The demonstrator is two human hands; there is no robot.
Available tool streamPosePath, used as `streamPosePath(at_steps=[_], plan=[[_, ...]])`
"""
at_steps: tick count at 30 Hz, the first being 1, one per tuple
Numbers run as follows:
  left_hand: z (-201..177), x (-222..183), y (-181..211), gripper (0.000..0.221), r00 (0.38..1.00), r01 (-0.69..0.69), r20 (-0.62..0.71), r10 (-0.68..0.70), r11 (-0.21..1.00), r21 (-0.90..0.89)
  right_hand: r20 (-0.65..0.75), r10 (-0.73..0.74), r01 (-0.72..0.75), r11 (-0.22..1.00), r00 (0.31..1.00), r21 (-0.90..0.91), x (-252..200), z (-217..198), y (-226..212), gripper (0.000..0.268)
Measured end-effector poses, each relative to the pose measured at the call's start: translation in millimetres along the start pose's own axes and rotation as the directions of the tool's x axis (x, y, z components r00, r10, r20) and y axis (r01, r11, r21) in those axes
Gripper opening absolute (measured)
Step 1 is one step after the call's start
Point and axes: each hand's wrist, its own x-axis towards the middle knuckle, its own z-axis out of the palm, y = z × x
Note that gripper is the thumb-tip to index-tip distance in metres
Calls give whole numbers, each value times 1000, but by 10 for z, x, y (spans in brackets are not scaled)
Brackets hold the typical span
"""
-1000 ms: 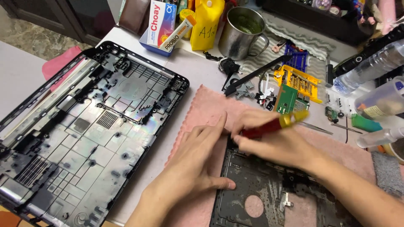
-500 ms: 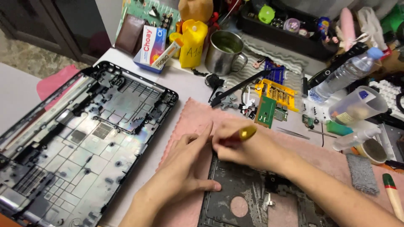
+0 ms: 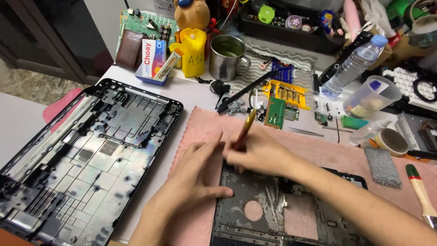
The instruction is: Scraping residue from a laptop chassis using a cleaning solution and a scraping tool.
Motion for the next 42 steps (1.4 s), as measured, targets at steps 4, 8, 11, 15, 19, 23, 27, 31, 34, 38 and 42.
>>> streamPosePath(at_steps=[4, 8, 11, 15, 19, 23, 27, 31, 34, 38, 42], plan=[[-92, 1, 45, 112, 978, -190, -64, 200, 971, 145, 58, -133, 134, 991, 989, -25, -37, 33, 140, 14], [-131, 5, 109, 88, 975, -195, -69, 212, 960, 200, 3, -6, 7, 999, 1000, -43, -53, -46, 57, 20], [-150, -9, 143, 84, 984, -140, -59, 167, 937, 320, 120, -147, 161, 979, 982, -124, -49, -62, 110, 12], [-155, -10, 129, 77, 981, -152, -52, 186, 910, 385, 59, 386, -371, 911, 921, -179, -47, -290, -255, 18], [-168, -5, 147, 79, 985, -148, -21, 171, 900, 409, -39, 339, -340, 924, 940, -177, -49, -332, -226, 22], [-179, 3, 171, 85, 986, -142, -16, 166, 881, 452, -24, 73, -75, 993, 997, -93, -38, -219, 31, 13], [-196, -11, 187, 85, 989, -122, -18, 146, 881, 457, 46, -217, 222, 949, 975, -225, -14, -125, 124, 8], [-188, -15, 183, 82, 987, -121, -36, 154, 882, 455, -3, -352, 341, 910, 936, -234, -19, -33, 133, 6], [-188, -19, 182, 78, 986, -127, -41, 161, 887, 444, 30, -419, 416, 886, 907, -206, -8, 148, 273, 10], [-185, -27, 200, 71, 986, -128, -38, 162, 884, 449, 25, -379, 374, 898, 925, -233, 9, 190, 180, 23], [-186, -30, 183, 77, 994, -89, -20, 109, 886, 455, 65, -353, 358, 903, 933, -238, 31, 245, 231, 31]])
